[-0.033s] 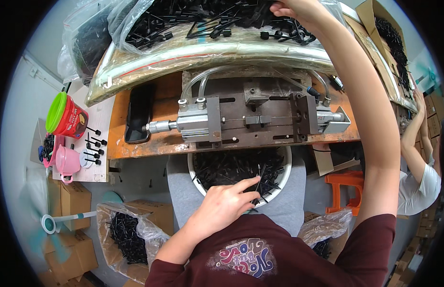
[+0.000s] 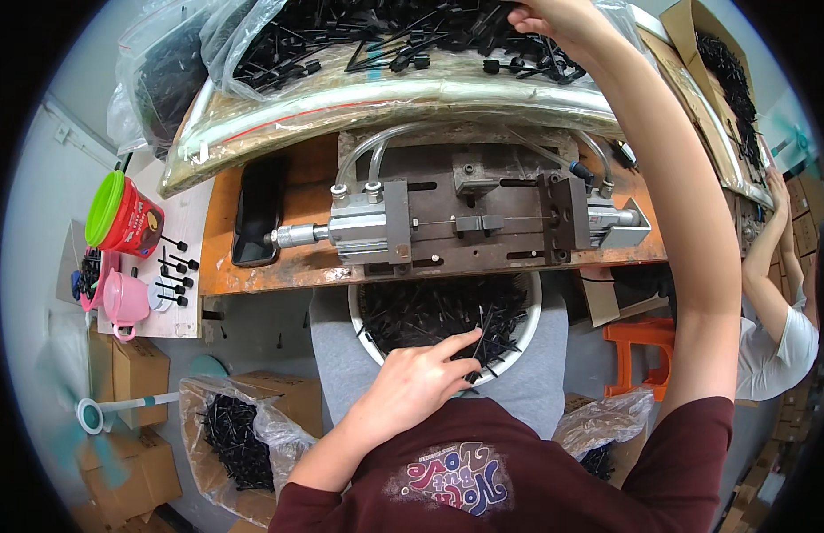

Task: Assembling plastic connector components using a specialized workbench fixture.

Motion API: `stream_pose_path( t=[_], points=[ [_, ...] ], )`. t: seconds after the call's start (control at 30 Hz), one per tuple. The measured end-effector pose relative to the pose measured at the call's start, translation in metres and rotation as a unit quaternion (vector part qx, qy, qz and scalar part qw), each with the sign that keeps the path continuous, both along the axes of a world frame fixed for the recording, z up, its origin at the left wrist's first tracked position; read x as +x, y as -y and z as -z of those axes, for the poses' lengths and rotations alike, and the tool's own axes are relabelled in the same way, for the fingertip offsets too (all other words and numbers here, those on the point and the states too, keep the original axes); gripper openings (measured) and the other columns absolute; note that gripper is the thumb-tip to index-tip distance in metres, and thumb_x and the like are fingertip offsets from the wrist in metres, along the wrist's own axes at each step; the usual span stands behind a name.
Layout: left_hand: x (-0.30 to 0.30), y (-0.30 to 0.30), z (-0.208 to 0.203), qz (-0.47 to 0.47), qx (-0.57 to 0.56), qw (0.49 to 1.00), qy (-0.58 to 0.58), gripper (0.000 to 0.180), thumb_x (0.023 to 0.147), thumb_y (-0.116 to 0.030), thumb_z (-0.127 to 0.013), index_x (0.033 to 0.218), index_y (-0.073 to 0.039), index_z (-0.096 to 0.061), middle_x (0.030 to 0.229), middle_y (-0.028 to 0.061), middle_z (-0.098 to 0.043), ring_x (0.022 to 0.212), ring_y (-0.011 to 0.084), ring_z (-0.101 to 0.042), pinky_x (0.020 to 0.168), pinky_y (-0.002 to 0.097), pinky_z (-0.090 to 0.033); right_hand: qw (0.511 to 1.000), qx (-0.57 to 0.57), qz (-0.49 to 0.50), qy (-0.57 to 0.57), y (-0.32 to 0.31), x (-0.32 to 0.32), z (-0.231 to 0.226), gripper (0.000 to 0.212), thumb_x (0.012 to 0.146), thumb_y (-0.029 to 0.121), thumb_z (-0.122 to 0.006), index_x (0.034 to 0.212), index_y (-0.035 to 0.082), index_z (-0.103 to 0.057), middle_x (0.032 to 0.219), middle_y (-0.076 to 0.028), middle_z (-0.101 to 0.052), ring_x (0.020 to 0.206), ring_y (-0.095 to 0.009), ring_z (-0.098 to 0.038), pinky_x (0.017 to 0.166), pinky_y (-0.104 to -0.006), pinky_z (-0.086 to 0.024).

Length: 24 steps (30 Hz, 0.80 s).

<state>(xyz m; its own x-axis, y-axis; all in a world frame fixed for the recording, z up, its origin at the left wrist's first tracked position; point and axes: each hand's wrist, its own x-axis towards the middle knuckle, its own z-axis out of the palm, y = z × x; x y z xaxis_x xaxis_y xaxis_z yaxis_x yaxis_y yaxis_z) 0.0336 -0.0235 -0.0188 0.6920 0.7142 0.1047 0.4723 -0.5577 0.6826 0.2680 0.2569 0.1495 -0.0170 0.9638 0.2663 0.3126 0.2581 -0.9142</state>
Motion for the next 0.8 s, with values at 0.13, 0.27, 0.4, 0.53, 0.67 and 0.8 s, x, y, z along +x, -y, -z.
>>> stream_pose_path(
  t=[0.13,0.27,0.4,0.53,0.67,0.8],
  points=[
    [-0.003,0.008,0.009,0.003,-0.013,0.999,-0.035,0.028,0.074,-0.012,-0.076,0.102,-0.011,-0.071,0.141,0.007,-0.052,0.084,0.0236,-0.069,0.069,0.0343,-0.057,0.992,0.006,-0.004,-0.125,0.006,0.008,0.006,0.019,0.086,0.011,-0.073,0.092,-0.003,-0.063,0.074,-0.007,-0.063,0.055,-0.011,-0.059,0.046,-0.0216,-0.048],
    [0.003,0.005,0.003,-0.039,0.011,0.999,0.016,0.039,0.072,-0.016,-0.08,0.109,-0.009,-0.069,0.14,0.0089,-0.053,0.098,0.025,-0.067,0.076,0.0342,-0.057,0.985,0.005,-0.037,-0.171,0.026,0.0,0.006,0.016,0.087,0.011,-0.072,0.092,0.0,-0.063,0.074,-0.005,-0.063,0.057,-0.011,-0.06,0.05,-0.022,-0.049],
    [-0.002,-0.014,-0.018,-0.146,0.086,0.968,0.185,0.053,0.073,-0.023,-0.084,0.118,-0.004,-0.064,0.127,0.0147,-0.062,0.106,0.0266,-0.063,0.08,0.034,-0.055,0.984,-0.016,-0.14,-0.111,0.088,-0.017,0.018,0.017,0.085,0.016,-0.072,0.093,0.003,-0.065,0.079,-0.005,-0.064,0.056,-0.01,-0.057,0.054,-0.0246,-0.048],
    [-0.007,-0.03,-0.037,-0.222,0.023,0.897,0.381,0.083,0.071,-0.033,-0.086,0.135,0.002,-0.049,0.135,0.0156,-0.055,0.115,0.0255,-0.058,0.097,0.0352,-0.046,0.953,-0.107,-0.26,-0.113,0.166,-0.033,0.037,0.02,0.084,0.019,-0.075,0.092,0.003,-0.067,0.076,-0.002,-0.064,0.052,-0.007,-0.059,0.047,-0.0201,-0.047],
    [0.011,-0.032,-0.04,-0.118,-0.211,0.882,0.405,0.092,0.074,-0.022,-0.086,0.147,-0.002,-0.033,0.137,0.0176,-0.052,0.123,0.0228,-0.054,0.105,0.0379,-0.041,0.92,-0.245,-0.278,-0.124,0.202,-0.046,0.068,0.018,0.087,0.014,-0.073,0.093,0.0,-0.065,0.077,-0.003,-0.066,0.055,-0.006,-0.058,0.048,-0.0199,-0.047],
    [0.022,-0.035,-0.033,-0.092,-0.262,0.891,0.36,0.069,0.087,-0.006,-0.07,0.145,0.002,-0.034,0.123,0.009,-0.055,0.107,0.0132,-0.056,0.084,0.0264,-0.05,0.922,-0.238,-0.257,-0.164,0.214,-0.044,0.099,0.022,0.089,0.014,-0.072,0.102,-0.003,-0.065,0.079,-0.003,-0.067,0.058,-0.006,-0.06,0.052,-0.0202,-0.048]
  ],
)
